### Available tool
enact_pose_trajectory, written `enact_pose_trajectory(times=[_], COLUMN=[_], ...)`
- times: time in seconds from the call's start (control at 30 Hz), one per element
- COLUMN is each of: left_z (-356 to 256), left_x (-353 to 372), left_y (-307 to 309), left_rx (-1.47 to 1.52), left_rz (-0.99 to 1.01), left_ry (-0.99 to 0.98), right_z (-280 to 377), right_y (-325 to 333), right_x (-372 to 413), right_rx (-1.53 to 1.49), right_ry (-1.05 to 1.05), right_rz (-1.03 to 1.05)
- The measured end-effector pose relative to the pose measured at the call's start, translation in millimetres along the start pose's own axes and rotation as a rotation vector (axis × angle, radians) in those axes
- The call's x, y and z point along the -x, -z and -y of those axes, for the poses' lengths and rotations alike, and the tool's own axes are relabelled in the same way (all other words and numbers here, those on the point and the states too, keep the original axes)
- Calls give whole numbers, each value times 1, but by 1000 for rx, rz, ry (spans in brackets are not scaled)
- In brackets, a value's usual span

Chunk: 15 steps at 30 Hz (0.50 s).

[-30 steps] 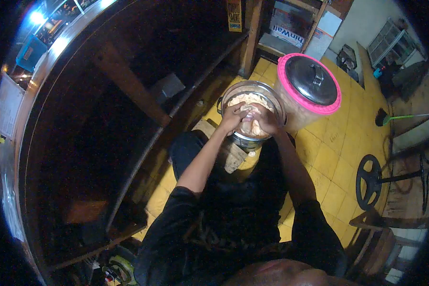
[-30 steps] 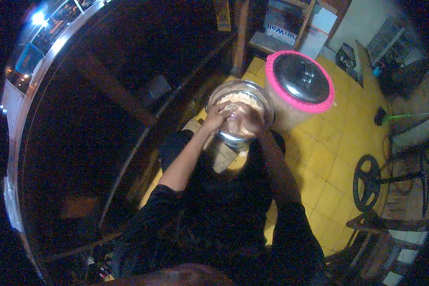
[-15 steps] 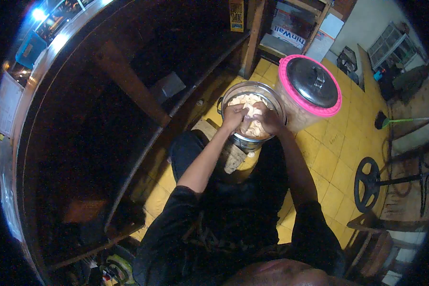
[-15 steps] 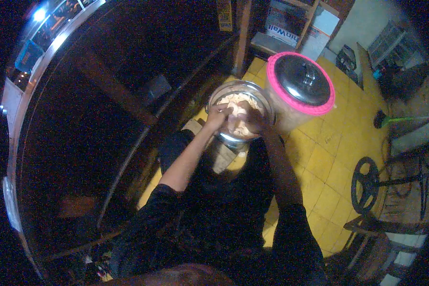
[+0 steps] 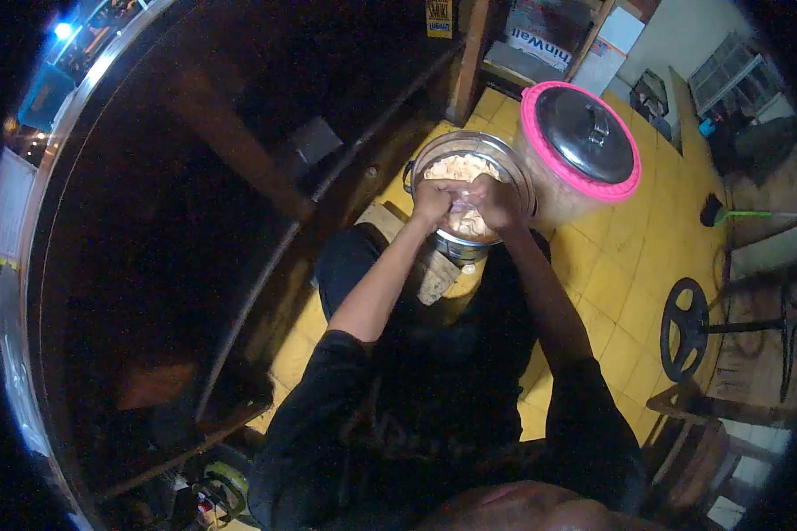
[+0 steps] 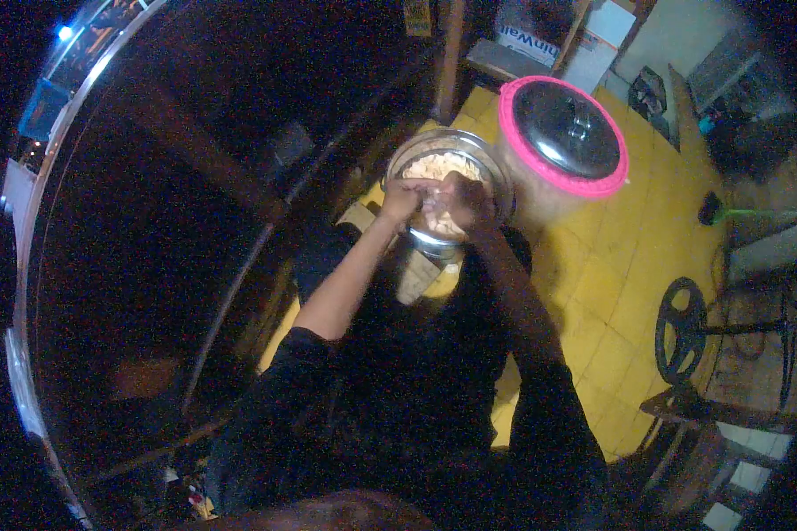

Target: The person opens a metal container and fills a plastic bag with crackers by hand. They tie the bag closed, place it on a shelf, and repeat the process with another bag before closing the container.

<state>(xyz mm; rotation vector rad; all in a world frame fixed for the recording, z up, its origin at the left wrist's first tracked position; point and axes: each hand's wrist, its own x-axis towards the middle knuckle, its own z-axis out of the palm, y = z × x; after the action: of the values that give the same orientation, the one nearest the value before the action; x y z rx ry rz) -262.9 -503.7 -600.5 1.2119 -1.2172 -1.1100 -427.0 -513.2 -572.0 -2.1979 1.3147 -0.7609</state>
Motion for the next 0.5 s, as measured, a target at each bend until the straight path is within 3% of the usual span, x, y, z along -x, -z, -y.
enact_pose_trajectory(times=[0.03, 0.1, 0.13, 0.17, 0.23, 0.27, 0.3, 0.37, 0.4, 0.47, 0.5], left_z=[-6, -7, 2, 10, 0, -2, -5, -34, -25, -17, -14], left_x=[3, 0, -4, -6, -1, -2, -3, 10, 9, 6, 6], left_y=[2, 10, 15, 19, 27, 29, 32, 34, 38, 37, 36], left_rx=[42, 78, -107, -291, -195, -176, -159, -242, -181, -113, -131], left_rz=[-9, -19, -151, -283, -232, -231, -231, -233, -194, -156, -170], left_ry=[113, 218, 65, -84, -45, 17, 74, 82, 7, -71, -100], right_z=[-22, -77, -36, -88, -191, -132, -95, -50, -47, -55, -52], right_y=[-11, -43, -5, -40, -106, -67, -60, -63, -73, -89, -82], right_x=[-5, -22, -17, -23, -35, -28, -12, 14, 6, -11, -8], right_rx=[-2, -233, -253, -83, 270, 130, 129, 466, 462, 600, 599], right_ry=[-2, 288, 2, 97, 271, -298, -288, 216, 216, 28, 27], right_rz=[-1, -369, -104, -124, -217, 507, 502, 424, 420, 765, 768])
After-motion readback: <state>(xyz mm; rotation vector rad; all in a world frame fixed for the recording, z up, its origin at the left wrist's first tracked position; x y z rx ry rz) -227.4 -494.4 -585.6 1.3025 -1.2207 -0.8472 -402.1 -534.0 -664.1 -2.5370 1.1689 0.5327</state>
